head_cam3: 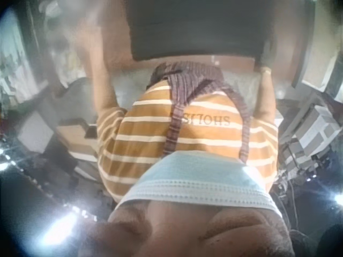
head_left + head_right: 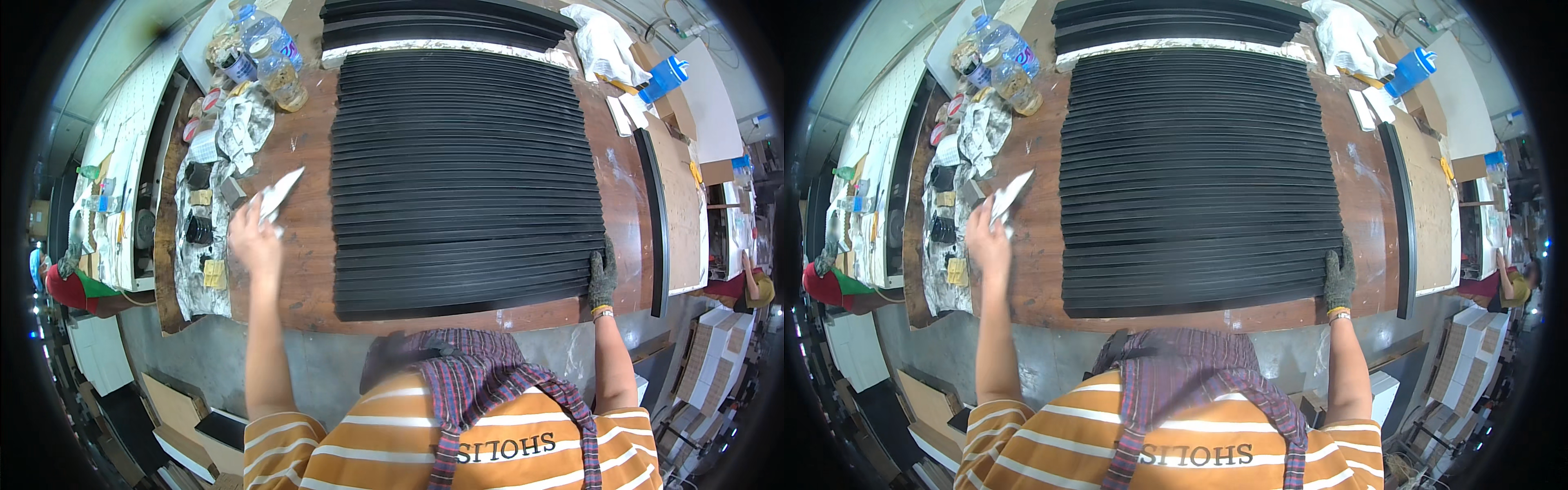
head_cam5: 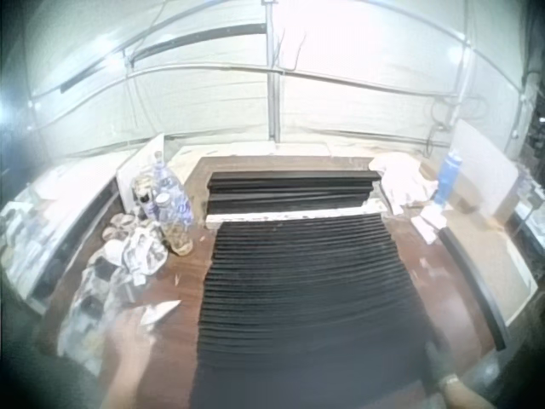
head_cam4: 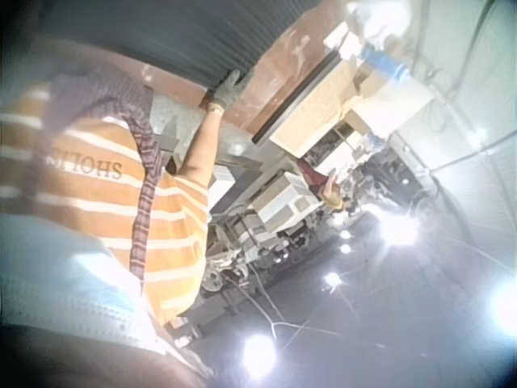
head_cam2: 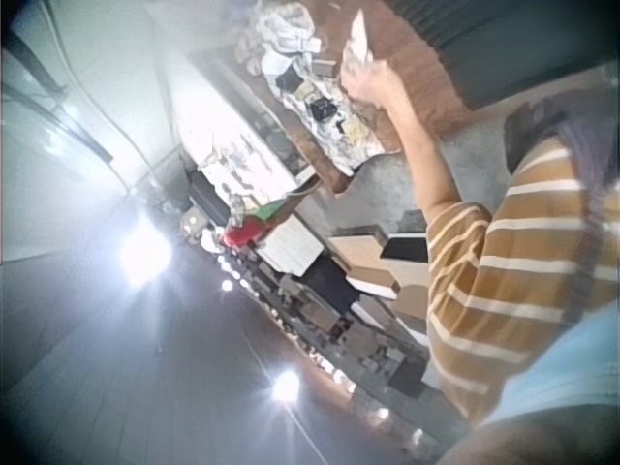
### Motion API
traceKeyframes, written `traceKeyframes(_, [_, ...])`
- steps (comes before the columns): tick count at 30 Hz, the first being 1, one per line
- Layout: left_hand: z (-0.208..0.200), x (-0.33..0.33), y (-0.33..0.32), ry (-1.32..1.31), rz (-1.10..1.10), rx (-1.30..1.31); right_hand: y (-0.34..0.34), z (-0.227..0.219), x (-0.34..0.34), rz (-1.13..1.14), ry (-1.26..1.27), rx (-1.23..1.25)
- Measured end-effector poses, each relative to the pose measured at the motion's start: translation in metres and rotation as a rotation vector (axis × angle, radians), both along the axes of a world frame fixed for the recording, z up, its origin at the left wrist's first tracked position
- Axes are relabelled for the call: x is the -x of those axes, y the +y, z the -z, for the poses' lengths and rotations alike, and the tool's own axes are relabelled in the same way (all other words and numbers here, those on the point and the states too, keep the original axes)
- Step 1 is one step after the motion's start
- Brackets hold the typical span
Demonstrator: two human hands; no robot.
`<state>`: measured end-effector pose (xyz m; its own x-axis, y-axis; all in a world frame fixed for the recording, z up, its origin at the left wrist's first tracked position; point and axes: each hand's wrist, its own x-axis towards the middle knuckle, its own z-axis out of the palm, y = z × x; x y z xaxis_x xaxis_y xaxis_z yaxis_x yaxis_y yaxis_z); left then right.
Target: The person picks up black rectangular panels from the floor, places them on a workbench, and wipes the surface with a cloth. They continue stacking the panels neatly on the bench.
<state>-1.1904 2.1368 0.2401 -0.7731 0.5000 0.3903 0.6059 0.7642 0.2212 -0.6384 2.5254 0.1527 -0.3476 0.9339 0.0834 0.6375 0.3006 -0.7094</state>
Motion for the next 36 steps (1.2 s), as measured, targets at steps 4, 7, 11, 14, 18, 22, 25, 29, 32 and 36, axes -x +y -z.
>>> traceKeyframes(4, [0.013,-0.093,0.138,-0.27,0.558,-0.276,-0.001,-0.005,0.002,0.038,-0.074,0.004])
traceKeyframes(7, [0.023,-0.132,0.193,-0.219,1.01,-0.148,-0.002,-0.007,0.004,0.05,-0.071,0.011])
traceKeyframes(11, [0.021,-0.034,0.143,-0.31,0.597,-0.016,-0.006,-0.006,0.002,0.051,-0.03,0.041])
traceKeyframes(14, [0.009,0.053,0.084,-0.115,0.094,-0.087,-0.003,-0.014,-0.003,0.015,-0.001,0.169])
traceKeyframes(18, [-0.005,0.081,0.101,0.017,0.105,-0.247,0.04,-0.044,0.003,-0.068,0.186,0.265])
traceKeyframes(22, [-0.024,0.042,0.235,-0.05,0.367,-0.387,0.147,-0.07,0.072,-0.263,-0.38,-0.18])
traceKeyframes(25, [-0.024,-0.009,0.37,0.069,0.506,-0.38,0.218,-0.07,0.17,-0.304,-0.486,-0.361])
traceKeyframes(29, [0.014,-0.071,0.497,-0.133,0.892,-0.005,0.262,-0.051,0.283,-0.369,-0.406,-0.458])
traceKeyframes(32, [0.048,-0.06,0.517,-0.105,0.949,0.035,0.264,-0.041,0.311,-0.331,-0.525,-0.435])
traceKeyframes(36, [0.058,0.043,0.429,0.153,0.554,0.162,0.262,-0.04,0.309,-0.34,-0.494,-0.434])
